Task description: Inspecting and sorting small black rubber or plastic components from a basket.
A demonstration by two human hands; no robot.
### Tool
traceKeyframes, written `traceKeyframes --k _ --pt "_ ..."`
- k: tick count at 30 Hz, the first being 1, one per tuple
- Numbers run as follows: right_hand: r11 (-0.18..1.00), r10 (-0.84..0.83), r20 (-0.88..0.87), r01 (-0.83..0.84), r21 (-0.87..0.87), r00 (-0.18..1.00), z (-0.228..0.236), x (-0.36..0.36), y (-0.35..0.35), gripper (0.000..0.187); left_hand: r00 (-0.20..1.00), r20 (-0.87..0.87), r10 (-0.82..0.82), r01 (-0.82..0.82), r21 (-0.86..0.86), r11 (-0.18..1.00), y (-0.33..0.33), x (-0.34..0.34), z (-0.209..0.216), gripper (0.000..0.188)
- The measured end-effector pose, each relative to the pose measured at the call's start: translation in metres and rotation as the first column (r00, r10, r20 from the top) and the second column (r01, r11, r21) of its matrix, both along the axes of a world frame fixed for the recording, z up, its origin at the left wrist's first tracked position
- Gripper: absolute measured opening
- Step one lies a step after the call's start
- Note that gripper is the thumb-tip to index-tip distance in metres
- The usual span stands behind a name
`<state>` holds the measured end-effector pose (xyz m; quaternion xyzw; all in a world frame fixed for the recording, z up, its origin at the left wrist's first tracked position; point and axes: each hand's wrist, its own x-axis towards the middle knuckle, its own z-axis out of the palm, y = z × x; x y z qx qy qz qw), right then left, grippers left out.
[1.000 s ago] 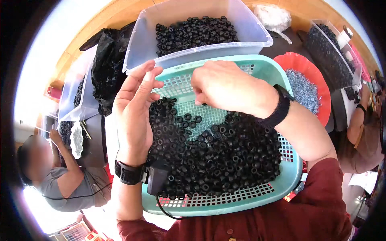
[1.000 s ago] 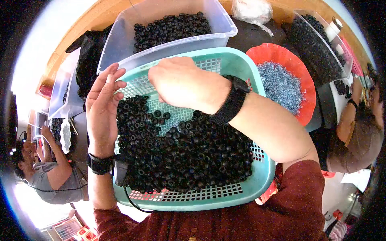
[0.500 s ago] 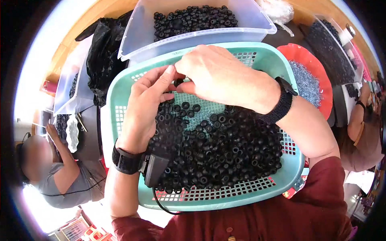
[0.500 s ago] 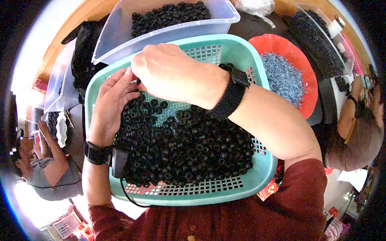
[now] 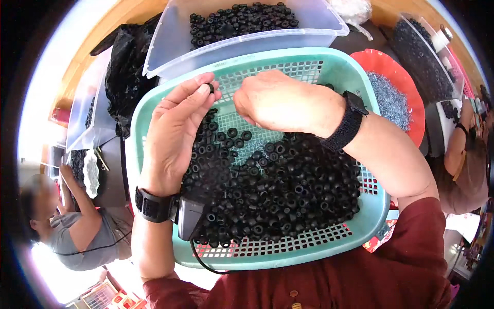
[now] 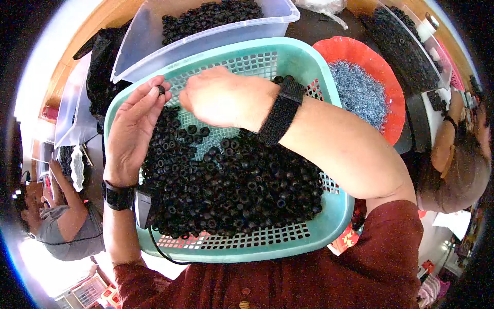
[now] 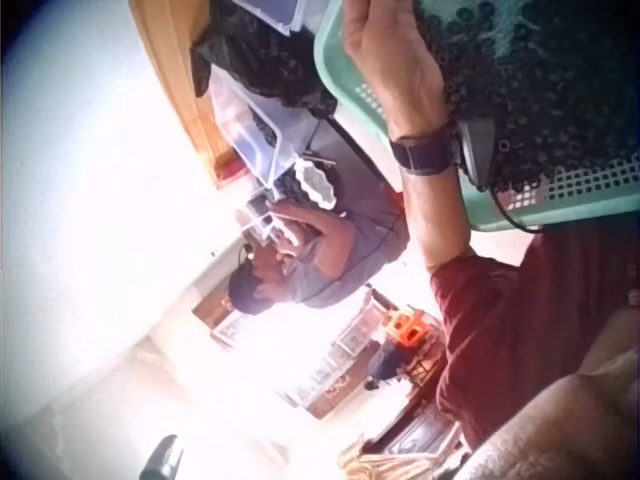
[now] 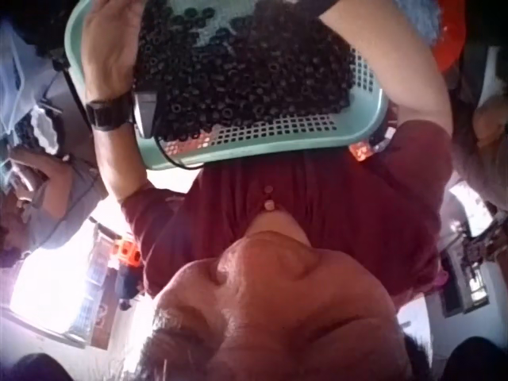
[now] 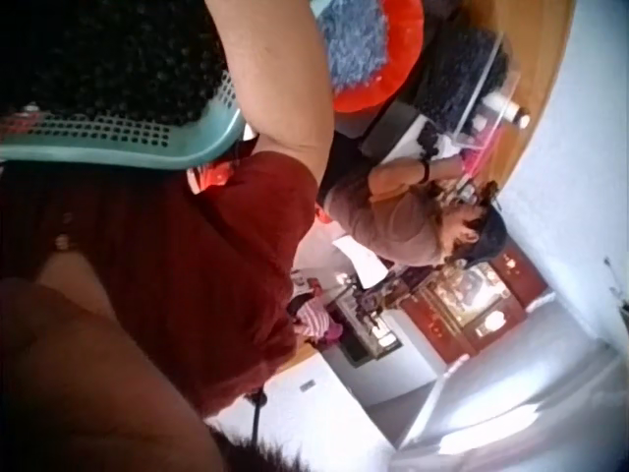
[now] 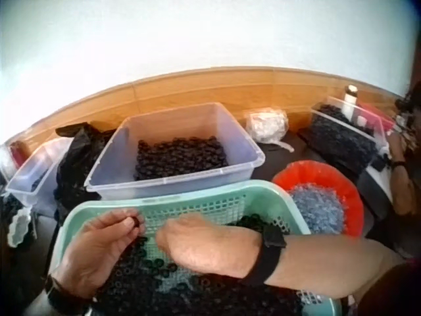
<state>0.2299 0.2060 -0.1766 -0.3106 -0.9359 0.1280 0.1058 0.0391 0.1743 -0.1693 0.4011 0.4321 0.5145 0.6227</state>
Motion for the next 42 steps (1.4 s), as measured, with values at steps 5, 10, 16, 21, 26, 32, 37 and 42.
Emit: traceKeyframes --k 5,10,16,21,26,32,37,42 --pt "0.994 0.073 0.003 -0.073 0.075 0.997 -0.012 -0.002 -0.003 0.015 0.999 -0.017 -0.042 0.041 -0.048 0.998 -0.001 -0.003 0.004 0.026" --pt "0.97 0.153 -0.017 -0.147 0.192 0.988 -0.019 0.0 -0.003 0.013 0.997 -0.018 -0.069 0.068 -0.048 0.997 -0.001 -0.003 0.005 0.026" --pt "0.988 0.147 0.045 -0.148 0.032 0.988 -0.005 0.0 0.002 0.011 0.997 -0.04 -0.065 0.064 -0.033 0.997 -0.001 -0.006 0.006 0.024" --pt "0.992 0.089 -0.18 -0.071 0.104 0.98 0.028 -0.003 0.007 0.012 0.963 -0.267 -0.028 0.031 0.007 0.999 -0.002 -0.004 0.005 0.02" --pt "0.97 0.065 -0.28 0.005 0.243 0.958 0.026 -0.004 0.007 0.012 0.926 -0.377 -0.038 0.07 0.071 0.995 -0.005 0.004 0.006 0.019" --pt "0.905 0.073 -0.262 0.046 0.422 0.962 0.029 -0.007 0.007 0.015 0.914 -0.406 0.005 0.035 0.092 0.995 -0.007 0.005 0.012 0.019" --pt "0.869 0.091 -0.246 0.044 0.493 0.965 0.024 -0.009 0.009 0.015 0.885 -0.466 0.019 0.043 0.122 0.992 -0.006 0.003 0.01 0.017" --pt "0.935 0.028 -0.354 0.101 0.34 0.935 0.024 -0.008 0.007 0.015 0.921 -0.389 -0.008 0.03 0.051 0.998 -0.005 0.002 0.006 0.017"
